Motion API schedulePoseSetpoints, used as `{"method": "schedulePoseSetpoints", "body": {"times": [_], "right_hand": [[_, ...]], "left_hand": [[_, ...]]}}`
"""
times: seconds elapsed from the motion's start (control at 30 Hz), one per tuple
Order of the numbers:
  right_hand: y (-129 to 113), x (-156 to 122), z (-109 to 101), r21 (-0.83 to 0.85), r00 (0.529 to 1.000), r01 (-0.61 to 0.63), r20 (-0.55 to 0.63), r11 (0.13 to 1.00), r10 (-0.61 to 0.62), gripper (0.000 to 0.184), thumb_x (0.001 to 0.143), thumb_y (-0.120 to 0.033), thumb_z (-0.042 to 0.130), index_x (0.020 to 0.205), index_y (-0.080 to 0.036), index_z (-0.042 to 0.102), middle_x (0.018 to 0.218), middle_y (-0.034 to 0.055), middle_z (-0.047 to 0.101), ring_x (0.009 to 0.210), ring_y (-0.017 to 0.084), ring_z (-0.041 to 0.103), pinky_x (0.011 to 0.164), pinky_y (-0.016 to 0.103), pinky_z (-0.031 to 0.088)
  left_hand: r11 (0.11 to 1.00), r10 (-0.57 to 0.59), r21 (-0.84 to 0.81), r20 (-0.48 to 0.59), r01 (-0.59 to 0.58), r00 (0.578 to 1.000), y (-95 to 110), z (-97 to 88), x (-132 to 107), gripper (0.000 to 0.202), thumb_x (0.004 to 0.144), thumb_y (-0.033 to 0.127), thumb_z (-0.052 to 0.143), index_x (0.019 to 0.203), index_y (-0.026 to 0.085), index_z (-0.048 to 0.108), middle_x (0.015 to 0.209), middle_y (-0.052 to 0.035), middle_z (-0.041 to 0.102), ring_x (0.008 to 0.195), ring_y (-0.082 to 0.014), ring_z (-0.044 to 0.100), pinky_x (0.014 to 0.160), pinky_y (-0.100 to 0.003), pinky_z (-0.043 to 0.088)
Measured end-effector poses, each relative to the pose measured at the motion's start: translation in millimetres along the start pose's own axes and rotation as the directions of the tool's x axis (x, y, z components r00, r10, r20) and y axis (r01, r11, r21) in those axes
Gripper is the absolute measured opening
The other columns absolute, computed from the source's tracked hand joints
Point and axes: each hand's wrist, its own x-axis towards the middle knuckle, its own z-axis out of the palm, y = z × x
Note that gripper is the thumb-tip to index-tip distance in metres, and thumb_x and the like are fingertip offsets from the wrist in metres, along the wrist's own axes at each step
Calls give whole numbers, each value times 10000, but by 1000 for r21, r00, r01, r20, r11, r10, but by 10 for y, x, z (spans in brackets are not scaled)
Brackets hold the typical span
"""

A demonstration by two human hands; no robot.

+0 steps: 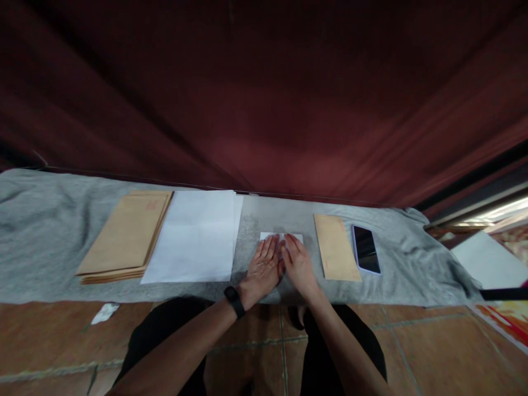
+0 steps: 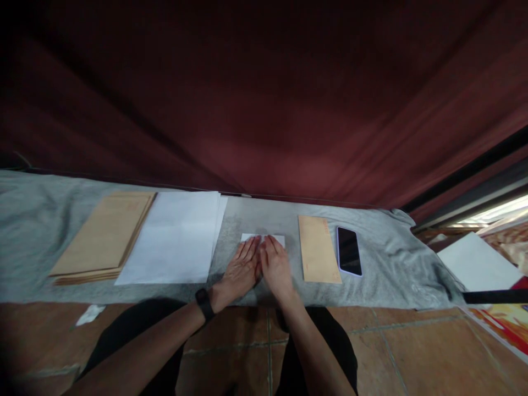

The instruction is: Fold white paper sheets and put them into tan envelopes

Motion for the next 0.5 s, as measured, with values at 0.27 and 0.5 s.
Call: {"method": "schedulePoseSetpoints", "body": {"times": [0.27,0.5], "right_hand": [[-4,-150,144,-116,991,83,119,990,-69,553,1055,-388,245,1559,-163,288,1602,100,329,1494,207,269,1218,437,240],[133,-189,127,-234,992,80,113,969,-54,550,1051,-373,273,1552,-149,303,1614,120,291,1496,248,259,1203,473,237]], "left_hand": [[1000,19,-6,31,-18,999,-50,-13,-14,581,981,220,315,1545,86,281,1609,-158,304,1510,-245,222,1232,-453,202],[998,-48,-38,-4,48,999,-107,-73,-59,562,1001,345,372,1530,159,336,1616,-143,296,1503,-265,246,1229,-472,186]]}}
